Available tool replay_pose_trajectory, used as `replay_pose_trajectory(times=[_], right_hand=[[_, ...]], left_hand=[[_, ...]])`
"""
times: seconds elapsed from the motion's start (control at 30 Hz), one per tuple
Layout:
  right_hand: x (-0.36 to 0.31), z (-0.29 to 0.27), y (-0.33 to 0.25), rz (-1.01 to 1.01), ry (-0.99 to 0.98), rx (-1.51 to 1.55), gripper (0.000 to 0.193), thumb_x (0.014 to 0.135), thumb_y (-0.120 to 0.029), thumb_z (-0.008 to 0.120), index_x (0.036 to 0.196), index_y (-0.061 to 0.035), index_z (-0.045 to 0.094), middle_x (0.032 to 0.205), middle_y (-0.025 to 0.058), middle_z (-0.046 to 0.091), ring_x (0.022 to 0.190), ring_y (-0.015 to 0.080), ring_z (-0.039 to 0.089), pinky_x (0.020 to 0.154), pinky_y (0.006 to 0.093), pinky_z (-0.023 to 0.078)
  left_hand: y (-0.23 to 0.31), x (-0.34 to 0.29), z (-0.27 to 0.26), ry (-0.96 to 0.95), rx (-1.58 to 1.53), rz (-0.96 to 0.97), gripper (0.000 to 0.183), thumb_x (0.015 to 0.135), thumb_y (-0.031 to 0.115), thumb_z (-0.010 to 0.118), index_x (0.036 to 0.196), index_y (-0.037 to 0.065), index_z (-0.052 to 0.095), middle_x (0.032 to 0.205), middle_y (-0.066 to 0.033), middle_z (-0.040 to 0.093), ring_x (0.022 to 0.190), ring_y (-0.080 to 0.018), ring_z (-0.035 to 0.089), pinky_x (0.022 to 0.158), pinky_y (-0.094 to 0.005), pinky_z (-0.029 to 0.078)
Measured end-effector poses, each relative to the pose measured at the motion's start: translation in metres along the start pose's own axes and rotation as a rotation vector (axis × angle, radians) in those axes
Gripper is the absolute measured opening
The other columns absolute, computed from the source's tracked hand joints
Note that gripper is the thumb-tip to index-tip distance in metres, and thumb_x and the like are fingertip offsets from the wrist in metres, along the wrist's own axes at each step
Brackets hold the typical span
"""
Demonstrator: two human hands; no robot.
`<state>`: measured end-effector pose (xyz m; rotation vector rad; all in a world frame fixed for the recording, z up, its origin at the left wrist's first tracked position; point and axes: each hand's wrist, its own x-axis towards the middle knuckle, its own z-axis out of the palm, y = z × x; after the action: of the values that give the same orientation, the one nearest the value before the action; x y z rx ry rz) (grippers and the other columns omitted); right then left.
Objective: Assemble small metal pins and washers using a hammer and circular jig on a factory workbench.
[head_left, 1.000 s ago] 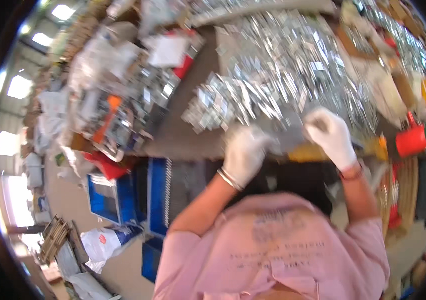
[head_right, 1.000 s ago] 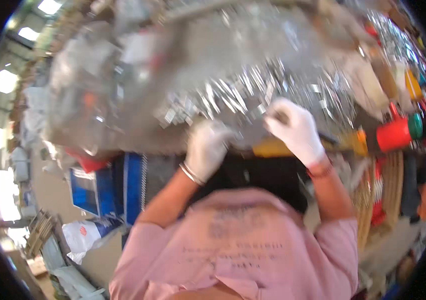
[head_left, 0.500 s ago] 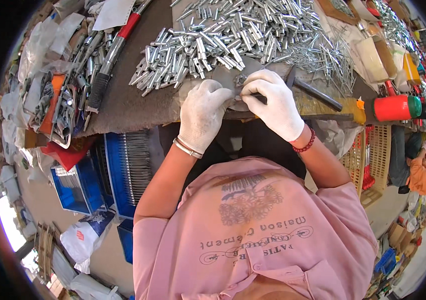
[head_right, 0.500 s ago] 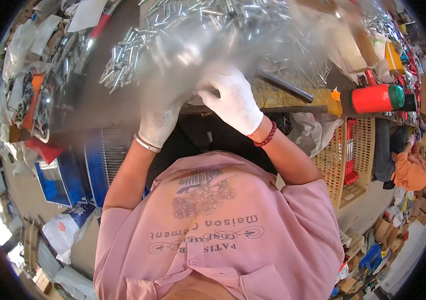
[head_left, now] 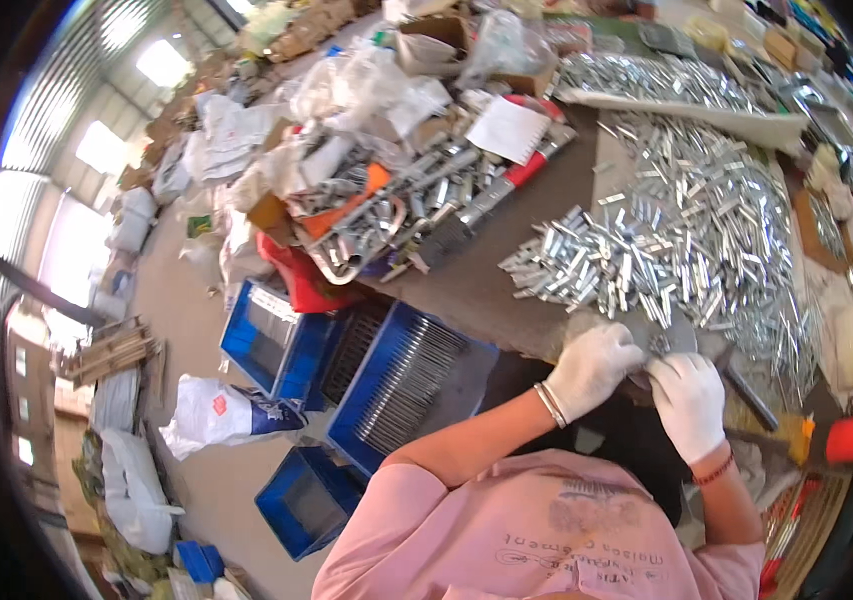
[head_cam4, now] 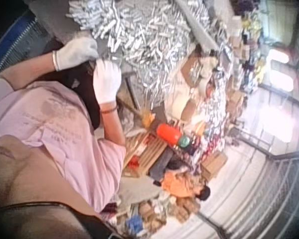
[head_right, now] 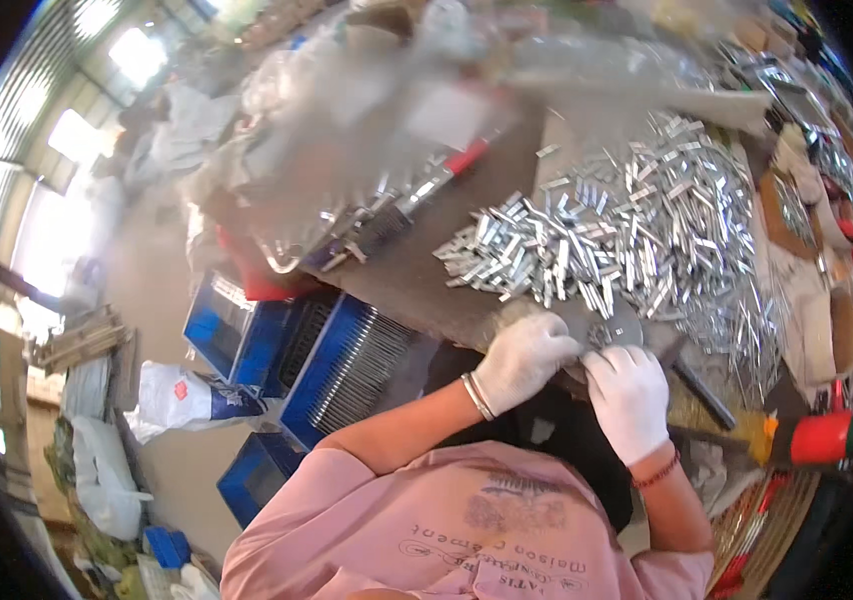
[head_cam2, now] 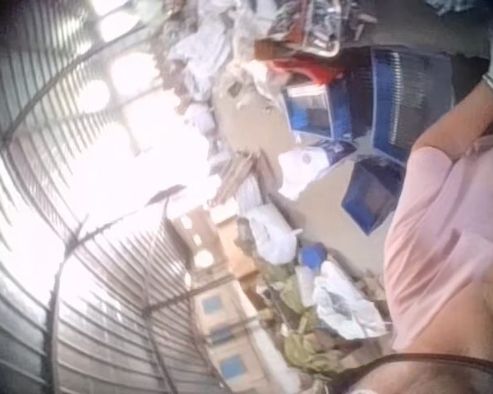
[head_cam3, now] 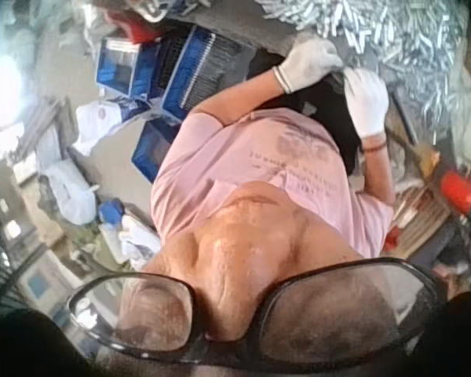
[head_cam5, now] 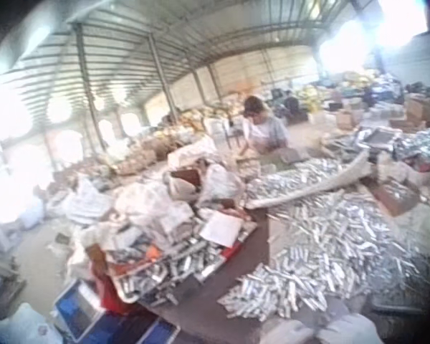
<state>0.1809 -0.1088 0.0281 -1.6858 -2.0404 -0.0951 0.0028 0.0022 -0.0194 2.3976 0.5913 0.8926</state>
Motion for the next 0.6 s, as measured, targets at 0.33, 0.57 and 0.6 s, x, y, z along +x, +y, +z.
replay_pose_trajectory(times=[0.33,0.57,0.6], right_hand=[[-0.060,-0.038,0.075,0.473,-0.132,-0.274,0.033,0.084,-0.006,0.075,0.117,-0.0081,0.072,0.105,0.0123,0.067,0.098,0.0345,0.064,0.086,0.0474,0.052],[-0.071,-0.033,0.080,0.426,-0.004,-0.189,0.030,0.090,-0.005,0.070,0.120,-0.0055,0.069,0.110,0.0189,0.061,0.106,0.0415,0.061,0.092,0.0487,0.051],[-0.069,-0.030,0.081,0.411,0.040,-0.182,0.033,0.086,-0.007,0.075,0.119,-0.0069,0.069,0.106,0.0176,0.063,0.103,0.0405,0.061,0.090,0.0490,0.052]], left_hand=[[0.002,-0.003,0.000,0.007,0.038,-0.004,0.011,0.084,0.010,0.075,0.094,0.014,0.072,0.096,-0.0076,0.063,0.089,-0.0328,0.064,0.078,-0.0436,0.053],[-0.002,0.003,0.001,0.064,0.051,0.094,0.013,0.079,0.007,0.070,0.087,0.016,0.076,0.081,-0.0112,0.062,0.078,-0.0343,0.064,0.071,-0.0462,0.053],[-0.003,0.002,0.000,0.047,0.063,0.076,0.013,0.079,0.007,0.070,0.088,0.015,0.076,0.082,-0.0114,0.063,0.079,-0.0342,0.065,0.071,-0.0461,0.053]])
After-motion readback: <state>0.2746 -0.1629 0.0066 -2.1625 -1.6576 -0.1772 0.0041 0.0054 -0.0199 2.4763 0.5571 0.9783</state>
